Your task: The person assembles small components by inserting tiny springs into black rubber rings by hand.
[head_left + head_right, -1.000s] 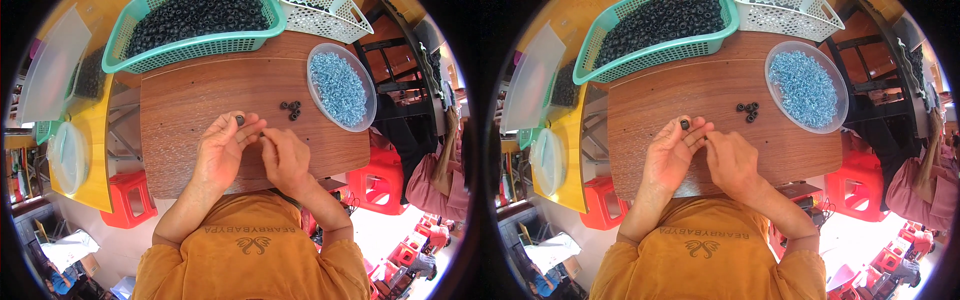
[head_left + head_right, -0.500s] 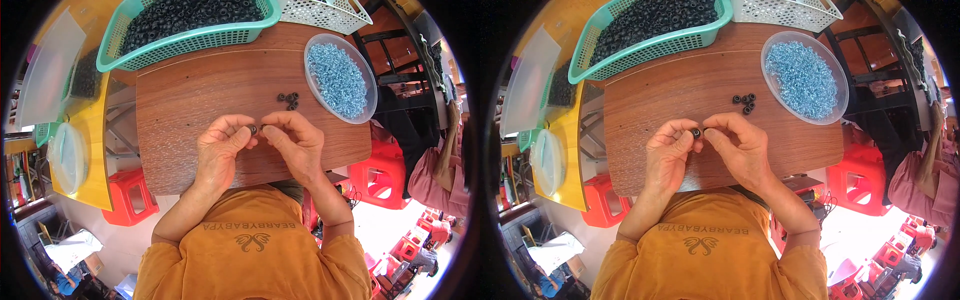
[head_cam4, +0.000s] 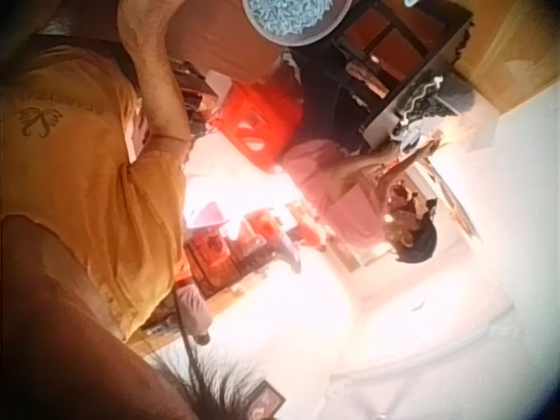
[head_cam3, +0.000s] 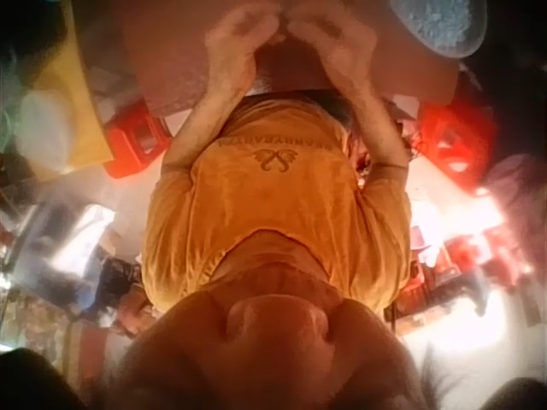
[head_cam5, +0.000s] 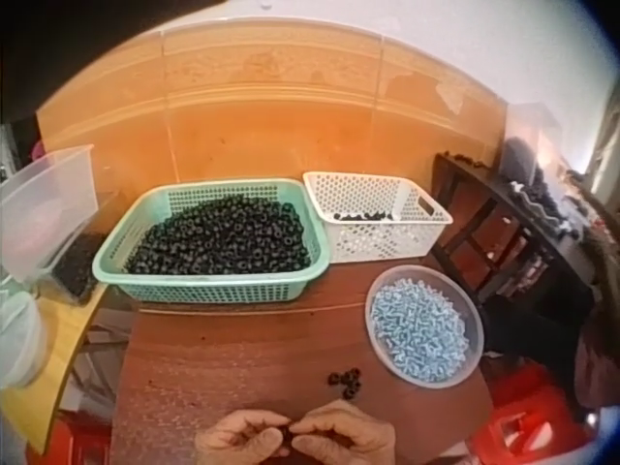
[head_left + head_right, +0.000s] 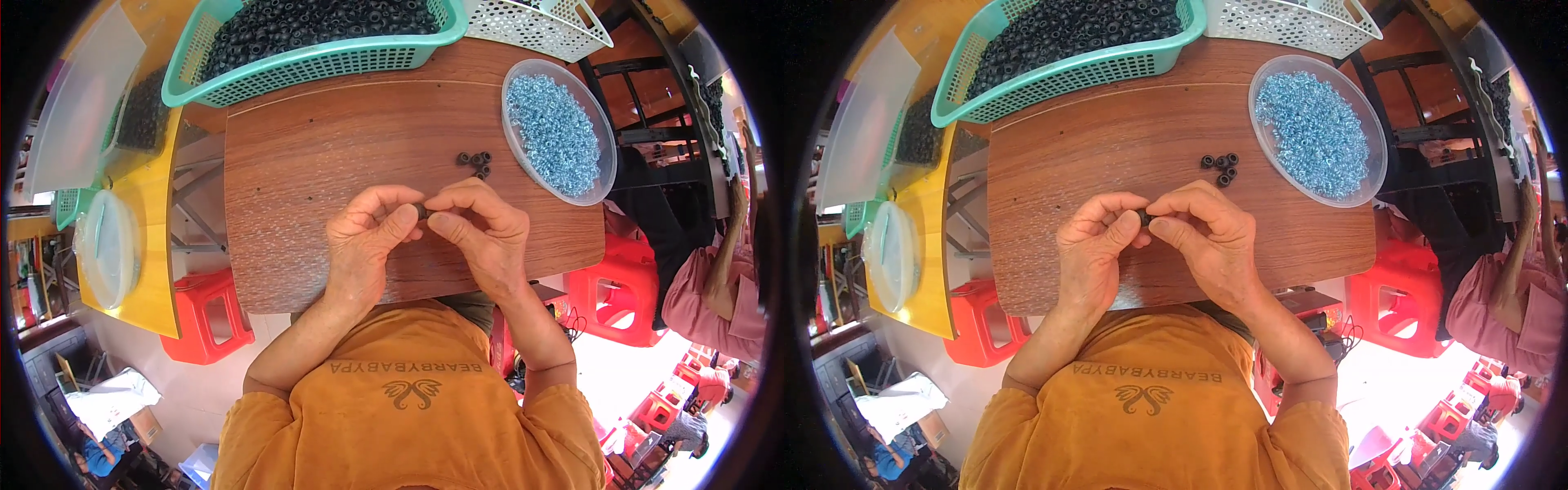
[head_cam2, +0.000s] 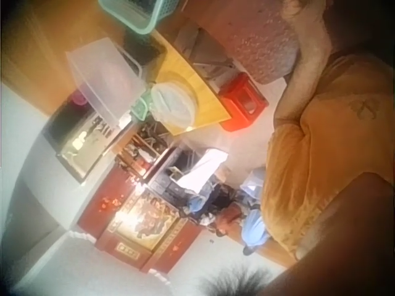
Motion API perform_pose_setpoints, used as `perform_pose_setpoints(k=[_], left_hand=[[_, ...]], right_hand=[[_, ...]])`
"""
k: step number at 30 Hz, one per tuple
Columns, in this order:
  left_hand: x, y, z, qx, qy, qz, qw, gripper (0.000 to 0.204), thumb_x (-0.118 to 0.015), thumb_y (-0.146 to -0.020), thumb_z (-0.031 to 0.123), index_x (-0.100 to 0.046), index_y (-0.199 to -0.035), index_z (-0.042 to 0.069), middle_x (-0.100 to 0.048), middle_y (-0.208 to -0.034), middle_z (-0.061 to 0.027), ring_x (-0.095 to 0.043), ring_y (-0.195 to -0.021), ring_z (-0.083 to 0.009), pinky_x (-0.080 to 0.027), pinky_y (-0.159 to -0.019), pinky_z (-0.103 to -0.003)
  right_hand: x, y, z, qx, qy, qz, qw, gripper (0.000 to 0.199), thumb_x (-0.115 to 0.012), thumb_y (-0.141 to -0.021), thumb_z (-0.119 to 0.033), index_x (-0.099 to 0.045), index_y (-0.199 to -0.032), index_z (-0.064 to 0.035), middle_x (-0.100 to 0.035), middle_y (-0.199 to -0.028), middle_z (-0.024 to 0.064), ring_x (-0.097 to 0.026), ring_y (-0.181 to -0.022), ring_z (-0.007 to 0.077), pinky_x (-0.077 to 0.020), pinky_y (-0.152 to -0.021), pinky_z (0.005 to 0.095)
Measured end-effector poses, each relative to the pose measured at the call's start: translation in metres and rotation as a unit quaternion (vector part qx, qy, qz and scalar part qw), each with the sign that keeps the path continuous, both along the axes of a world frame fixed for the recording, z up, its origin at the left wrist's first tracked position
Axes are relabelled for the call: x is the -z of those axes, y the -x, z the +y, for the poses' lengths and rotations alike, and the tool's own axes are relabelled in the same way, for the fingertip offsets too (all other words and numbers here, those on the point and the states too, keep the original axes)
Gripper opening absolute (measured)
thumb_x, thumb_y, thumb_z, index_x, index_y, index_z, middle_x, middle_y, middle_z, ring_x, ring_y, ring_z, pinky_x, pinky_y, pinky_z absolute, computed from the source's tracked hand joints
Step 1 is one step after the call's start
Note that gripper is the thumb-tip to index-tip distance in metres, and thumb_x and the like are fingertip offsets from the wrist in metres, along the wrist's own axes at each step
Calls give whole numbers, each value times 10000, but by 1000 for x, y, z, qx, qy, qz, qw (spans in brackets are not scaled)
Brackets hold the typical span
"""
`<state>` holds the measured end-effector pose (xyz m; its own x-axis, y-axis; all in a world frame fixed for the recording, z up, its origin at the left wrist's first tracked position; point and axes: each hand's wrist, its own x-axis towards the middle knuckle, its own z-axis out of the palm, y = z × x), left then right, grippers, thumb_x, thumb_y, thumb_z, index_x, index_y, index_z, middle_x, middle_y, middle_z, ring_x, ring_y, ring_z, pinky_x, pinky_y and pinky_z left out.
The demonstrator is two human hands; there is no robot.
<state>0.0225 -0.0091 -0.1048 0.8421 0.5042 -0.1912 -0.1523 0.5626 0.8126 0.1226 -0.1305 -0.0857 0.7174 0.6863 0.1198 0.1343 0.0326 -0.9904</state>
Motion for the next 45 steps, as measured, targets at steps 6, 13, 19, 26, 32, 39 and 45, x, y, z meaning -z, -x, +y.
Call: perform_pose_setpoints(k=[6,13,19,26,32,39,45], left_hand=[[2,1,1,4,-9,3,1000,198,-670,-847,25,-638,-1037,-21,-654,-890,-52,-608,-758,-98,-516,-723,-217],[4,1,1,-1,-21,-7,1000,202,-665,-838,-12,-634,-1037,-26,-656,-886,-53,-606,-765,-95,-509,-728,-212],[7,1,2,-1,4,-4,1000,171,-661,-842,-8,-631,-1009,-27,-657,-869,-56,-605,-758,-100,-506,-721,-214],[4,-1,0,-1,69,22,997,160,-661,-838,-8,-628,-993,-32,-657,-853,-81,-621,-730,-137,-510,-692,-244],[3,0,3,40,140,51,988,129,-640,-854,-6,-626,-980,-31,-646,-838,-89,-624,-721,-159,-501,-656,-267],[8,0,3,53,191,52,979,120,-630,-868,13,-621,-981,-27,-647,-858,-98,-624,-730,-170,-494,-649,-278],[7,-1,2,47,189,67,979,121,-636,-867,29,-623,-975,-23,-656,-873,-102,-630,-738,-171,-483,-656,-268]], right_hand=[[-4,-1,3,-1,-2,13,1000,150,-676,-771,68,-669,-905,2,-607,-853,40,-587,-805,116,-479,-683,263],[-5,-5,4,-5,47,-242,969,182,-694,-726,67,-647,-886,-7,-603,-816,93,-602,-757,200,-473,-640,289],[-6,2,7,31,64,-148,986,199,-700,-718,62,-648,-894,-15,-604,-810,90,-596,-742,201,-467,-621,287],[14,3,3,37,-2,-127,991,168,-676,-758,91,-649,-911,28,-595,-885,61,-539,-775,117,-422,-662,224],[19,3,2,61,-25,-236,970,167,-663,-746,112,-651,-888,24,-599,-881,86,-547,-761,144,-432,-622,233],[21,4,4,56,-32,-179,982,212,-689,-693,92,-658,-876,-10,-613,-811,103,-590,-753,228,-473,-643,301],[29,8,-2,61,-18,-236,970,204,-667,-776,83,-662,-967,11,-611,-948,110,-595,-844,167,-479,-708,241]])
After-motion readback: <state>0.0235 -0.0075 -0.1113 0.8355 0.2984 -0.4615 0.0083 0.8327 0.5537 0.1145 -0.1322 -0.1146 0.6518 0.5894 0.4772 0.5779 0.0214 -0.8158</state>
